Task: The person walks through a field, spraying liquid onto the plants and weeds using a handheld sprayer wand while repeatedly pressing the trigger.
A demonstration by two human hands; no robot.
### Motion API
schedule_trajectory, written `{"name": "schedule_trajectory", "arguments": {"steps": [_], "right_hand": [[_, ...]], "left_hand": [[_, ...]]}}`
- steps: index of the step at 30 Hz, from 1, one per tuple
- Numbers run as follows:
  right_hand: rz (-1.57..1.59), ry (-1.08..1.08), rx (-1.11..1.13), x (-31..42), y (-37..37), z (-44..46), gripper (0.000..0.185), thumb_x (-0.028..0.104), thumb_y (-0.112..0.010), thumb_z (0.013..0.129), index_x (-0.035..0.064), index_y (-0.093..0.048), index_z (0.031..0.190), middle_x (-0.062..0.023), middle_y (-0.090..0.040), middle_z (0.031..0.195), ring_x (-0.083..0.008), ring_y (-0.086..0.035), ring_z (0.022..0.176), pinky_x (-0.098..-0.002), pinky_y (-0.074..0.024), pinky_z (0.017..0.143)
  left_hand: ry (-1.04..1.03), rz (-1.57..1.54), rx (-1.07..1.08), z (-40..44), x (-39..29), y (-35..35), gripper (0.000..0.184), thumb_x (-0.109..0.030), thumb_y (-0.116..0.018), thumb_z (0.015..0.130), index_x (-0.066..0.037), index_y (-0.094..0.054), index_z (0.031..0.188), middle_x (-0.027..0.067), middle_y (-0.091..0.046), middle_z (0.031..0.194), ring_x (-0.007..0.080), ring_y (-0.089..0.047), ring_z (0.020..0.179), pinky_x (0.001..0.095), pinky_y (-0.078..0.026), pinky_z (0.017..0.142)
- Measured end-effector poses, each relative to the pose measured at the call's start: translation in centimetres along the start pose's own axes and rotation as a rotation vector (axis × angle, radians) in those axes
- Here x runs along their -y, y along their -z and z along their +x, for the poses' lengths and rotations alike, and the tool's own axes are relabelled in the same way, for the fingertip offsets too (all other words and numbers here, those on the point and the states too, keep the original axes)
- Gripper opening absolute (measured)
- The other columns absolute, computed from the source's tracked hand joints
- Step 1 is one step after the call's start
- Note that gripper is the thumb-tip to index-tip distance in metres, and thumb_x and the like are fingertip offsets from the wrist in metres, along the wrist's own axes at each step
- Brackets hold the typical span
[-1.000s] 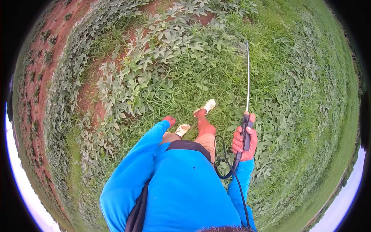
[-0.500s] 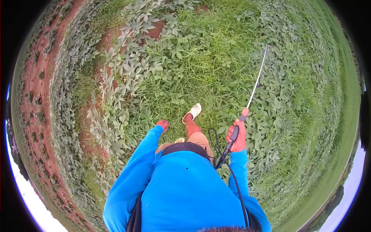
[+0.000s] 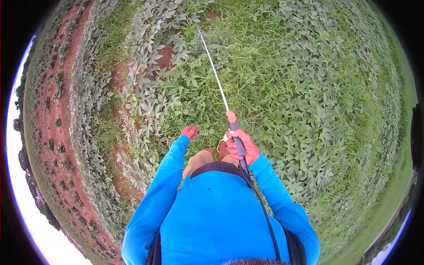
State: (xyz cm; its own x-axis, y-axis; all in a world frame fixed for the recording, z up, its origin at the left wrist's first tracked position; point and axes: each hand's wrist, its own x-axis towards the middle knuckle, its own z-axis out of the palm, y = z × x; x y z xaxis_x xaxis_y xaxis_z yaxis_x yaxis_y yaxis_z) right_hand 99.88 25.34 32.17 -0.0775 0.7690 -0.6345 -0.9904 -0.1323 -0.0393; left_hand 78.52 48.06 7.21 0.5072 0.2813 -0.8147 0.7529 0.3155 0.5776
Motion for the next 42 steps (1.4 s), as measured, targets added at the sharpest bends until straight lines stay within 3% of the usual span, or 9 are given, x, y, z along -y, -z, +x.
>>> {"name": "schedule_trajectory", "arguments": {"steps": [2, 6, 13, 18, 22, 24, 29, 36, 42], "right_hand": [[-0.039, -0.112, 0.094, 0.9, -1.1, 0.8, 0.021, 0.030, -0.056, 0.083, 0.0137, -0.045, 0.078, 0.0025, -0.042, 0.058, -0.0062, -0.036, 0.040, -0.0213, -0.0308, 0.034], [-0.038, -0.246, 0.234, 2.5, -2.9, 2.9, 0.020, 0.030, -0.054, 0.084, 0.0128, -0.045, 0.078, 0.0028, -0.040, 0.058, -0.0049, -0.031, 0.038, -0.0202, -0.0296, 0.033], [-0.033, -0.300, 0.398, 5.1, -4.3, 6.1, 0.020, 0.029, -0.051, 0.085, 0.0101, -0.044, 0.085, 0.0023, -0.036, 0.058, -0.0056, -0.030, 0.041, -0.0213, -0.0292, 0.032], [-0.215, -0.089, 0.083, 7.3, -5.1, 4.9, 0.019, 0.028, -0.053, 0.086, 0.0107, -0.045, 0.084, 0.0021, -0.039, 0.058, -0.0056, -0.031, 0.041, -0.0207, -0.0284, 0.034], [-0.183, 0.031, -0.112, 9.6, -4.8, 3.6, 0.023, 0.026, -0.059, 0.083, 0.0100, -0.043, 0.084, -0.0014, -0.044, 0.061, -0.0080, -0.040, 0.040, -0.0221, -0.0323, 0.033], [-0.215, 0.071, -0.173, 10.9, -5.2, 2.2, 0.023, 0.025, -0.059, 0.083, 0.0097, -0.043, 0.083, -0.0017, -0.045, 0.060, -0.0086, -0.040, 0.040, -0.0219, -0.0325, 0.032], [-0.101, 0.251, -0.478, 14.3, -8.1, -0.4, 0.022, 0.024, -0.059, 0.083, 0.0101, -0.042, 0.083, -0.0014, -0.044, 0.057, -0.0095, -0.040, 0.039, -0.0224, -0.0325, 0.032], [0.005, 0.489, -0.593, 18.5, -9.8, 1.5, 0.019, 0.026, -0.057, 0.085, 0.0121, -0.045, 0.080, -0.0015, -0.044, 0.057, -0.0101, -0.040, 0.039, -0.0233, -0.0316, 0.031], [0.053, 0.424, -0.450, 23.6, -10.4, 5.0, 0.022, 0.033, -0.053, 0.084, 0.0120, -0.047, 0.081, 0.0003, -0.039, 0.056, -0.0095, -0.033, 0.038, -0.0237, -0.0299, 0.031]], "left_hand": [[-0.065, -0.095, -0.027, -0.5, 1.1, 0.8, 0.026, -0.032, -0.052, 0.085, -0.007, -0.058, 0.092, 0.0015, -0.057, 0.068, 0.0095, -0.045, 0.046, 0.0246, -0.033, 0.040], [0.098, -0.032, -0.154, -1.9, 1.1, 2.6, 0.025, -0.031, -0.052, 0.085, -0.007, -0.057, 0.089, 0.0024, -0.055, 0.065, 0.0109, -0.044, 0.042, 0.0268, -0.033, 0.037], [0.110, 0.165, -0.225, -3.2, 2.3, 5.0, 0.033, -0.037, -0.051, 0.083, -0.006, -0.060, 0.087, 0.0070, -0.058, 0.064, 0.0173, -0.051, 0.045, 0.0305, -0.039, 0.042], [0.164, 0.141, -0.215, -0.6, 0.0, 5.1, 0.033, -0.037, -0.051, 0.082, -0.006, -0.061, 0.090, 0.0068, -0.059, 0.066, 0.0176, -0.052, 0.046, 0.0313, -0.041, 0.042], [0.195, 0.015, -0.102, 3.8, -3.3, 5.5, 0.025, -0.030, -0.055, 0.081, -0.008, -0.060, 0.092, 0.0034, -0.057, 0.064, 0.0135, -0.048, 0.045, 0.0297, -0.037, 0.039], [0.133, 0.020, -0.030, 7.4, -4.8, 5.9, 0.032, -0.032, -0.054, 0.082, -0.004, -0.059, 0.095, 0.0078, -0.059, 0.071, 0.0148, -0.051, 0.047, 0.0291, -0.039, 0.037], [0.012, -0.085, 0.076, 13.9, -11.3, 5.5, 0.028, -0.030, -0.054, 0.081, -0.006, -0.059, 0.096, 0.0047, -0.060, 0.073, 0.0136, -0.051, 0.047, 0.0282, -0.038, 0.039], [-0.022, 0.094, 0.091, 19.0, -20.5, 6.6, 0.028, -0.029, -0.053, 0.079, -0.009, -0.060, 0.097, 0.0025, -0.061, 0.076, 0.0137, -0.055, 0.057, 0.0285, -0.041, 0.043], [-0.021, 0.015, 0.053, 21.1, -20.6, 9.5, 0.031, -0.030, -0.052, 0.081, -0.006, -0.060, 0.098, 0.0066, -0.061, 0.077, 0.0144, -0.053, 0.051, 0.0269, -0.040, 0.040]]}}
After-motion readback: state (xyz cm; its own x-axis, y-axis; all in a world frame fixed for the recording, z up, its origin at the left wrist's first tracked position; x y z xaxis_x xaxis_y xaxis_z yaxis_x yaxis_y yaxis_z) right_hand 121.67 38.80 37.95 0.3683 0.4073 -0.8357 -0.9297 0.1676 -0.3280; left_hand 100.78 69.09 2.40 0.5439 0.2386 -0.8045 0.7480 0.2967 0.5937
